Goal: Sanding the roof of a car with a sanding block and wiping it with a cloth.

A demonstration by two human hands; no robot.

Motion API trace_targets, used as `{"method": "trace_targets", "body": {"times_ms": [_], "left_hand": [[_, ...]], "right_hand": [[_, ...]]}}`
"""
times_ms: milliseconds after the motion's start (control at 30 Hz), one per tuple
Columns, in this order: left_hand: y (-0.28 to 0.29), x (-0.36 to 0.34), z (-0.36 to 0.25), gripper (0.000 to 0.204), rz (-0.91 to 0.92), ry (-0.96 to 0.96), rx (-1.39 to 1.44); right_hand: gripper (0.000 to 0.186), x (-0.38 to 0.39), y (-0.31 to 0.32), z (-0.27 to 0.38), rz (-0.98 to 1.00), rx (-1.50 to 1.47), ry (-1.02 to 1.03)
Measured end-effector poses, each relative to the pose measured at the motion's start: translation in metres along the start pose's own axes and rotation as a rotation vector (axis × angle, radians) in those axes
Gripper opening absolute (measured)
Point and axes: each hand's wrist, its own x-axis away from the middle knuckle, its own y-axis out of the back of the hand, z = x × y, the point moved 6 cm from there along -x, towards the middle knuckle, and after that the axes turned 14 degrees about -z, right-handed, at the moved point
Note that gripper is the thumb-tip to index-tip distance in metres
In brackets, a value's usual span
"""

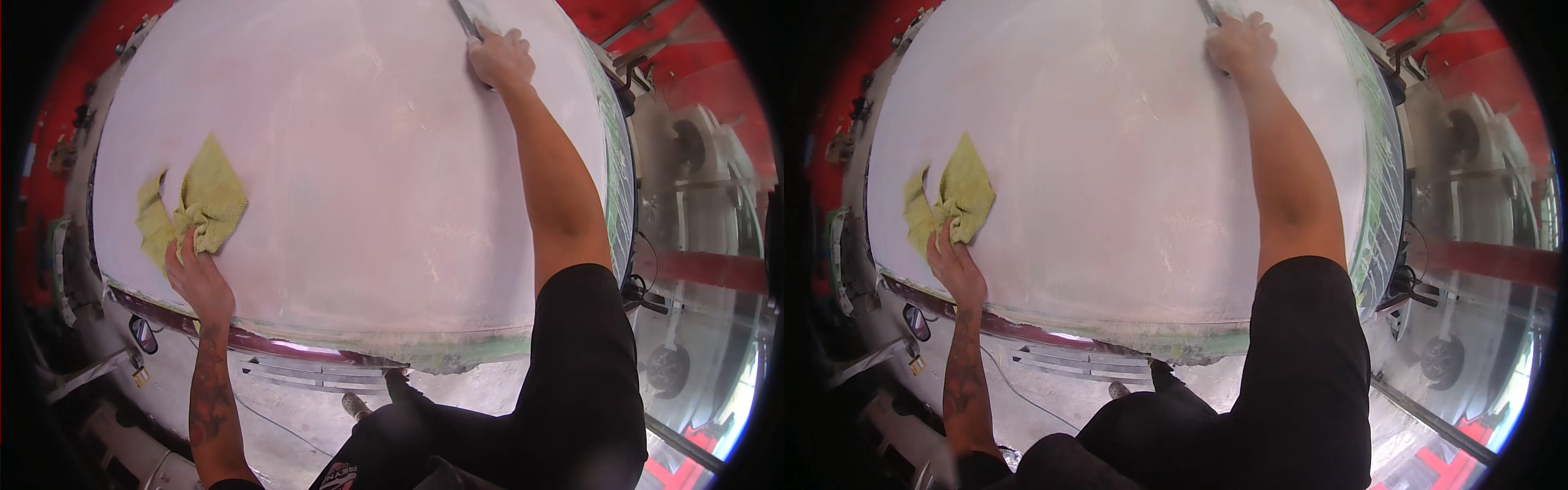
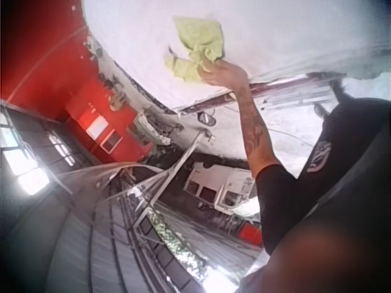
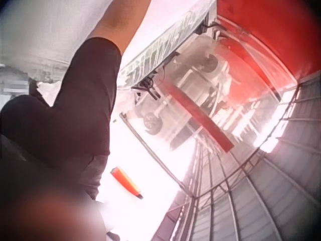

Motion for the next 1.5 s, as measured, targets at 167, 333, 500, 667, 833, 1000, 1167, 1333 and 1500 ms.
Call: {"method": "trace_targets", "body": {"times_ms": [167,333,500,667,833,1000,1167,1333,1500], "left_hand": [[-0.002,0.000,-0.016,0.044,0.004,-0.015,-0.022],[-0.004,0.000,-0.012,0.046,0.014,-0.019,0.002],[0.000,0.000,0.003,0.046,0.019,0.001,0.012],[-0.004,0.000,0.000,0.046,-0.013,0.010,-0.030],[-0.007,0.004,-0.011,0.045,-0.020,-0.025,-0.012],[-0.008,0.002,-0.005,0.045,-0.026,-0.012,-0.004],[-0.002,0.001,0.014,0.045,-0.069,0.000,0.013],[-0.009,-0.001,-0.021,0.044,-0.036,-0.020,0.008],[-0.008,0.001,-0.010,0.044,-0.076,-0.044,-0.010]], "right_hand": [[0.055,0.000,0.016,-0.134,0.034,0.179,-0.363],[0.047,0.000,-0.011,0.080,0.003,-0.036,0.079],[0.042,0.024,-0.010,0.127,-0.018,-0.159,0.260],[0.053,0.040,0.023,-0.139,0.070,0.212,-0.317],[0.052,0.041,0.024,-0.082,-0.028,0.139,-0.250],[0.040,0.067,0.016,0.127,-0.073,-0.101,0.291],[0.049,0.076,0.025,0.013,-0.056,-0.044,0.114],[0.053,0.096,0.055,-0.193,0.049,0.296,-0.425],[0.045,0.093,0.037,0.018,-0.127,0.026,0.009]]}}
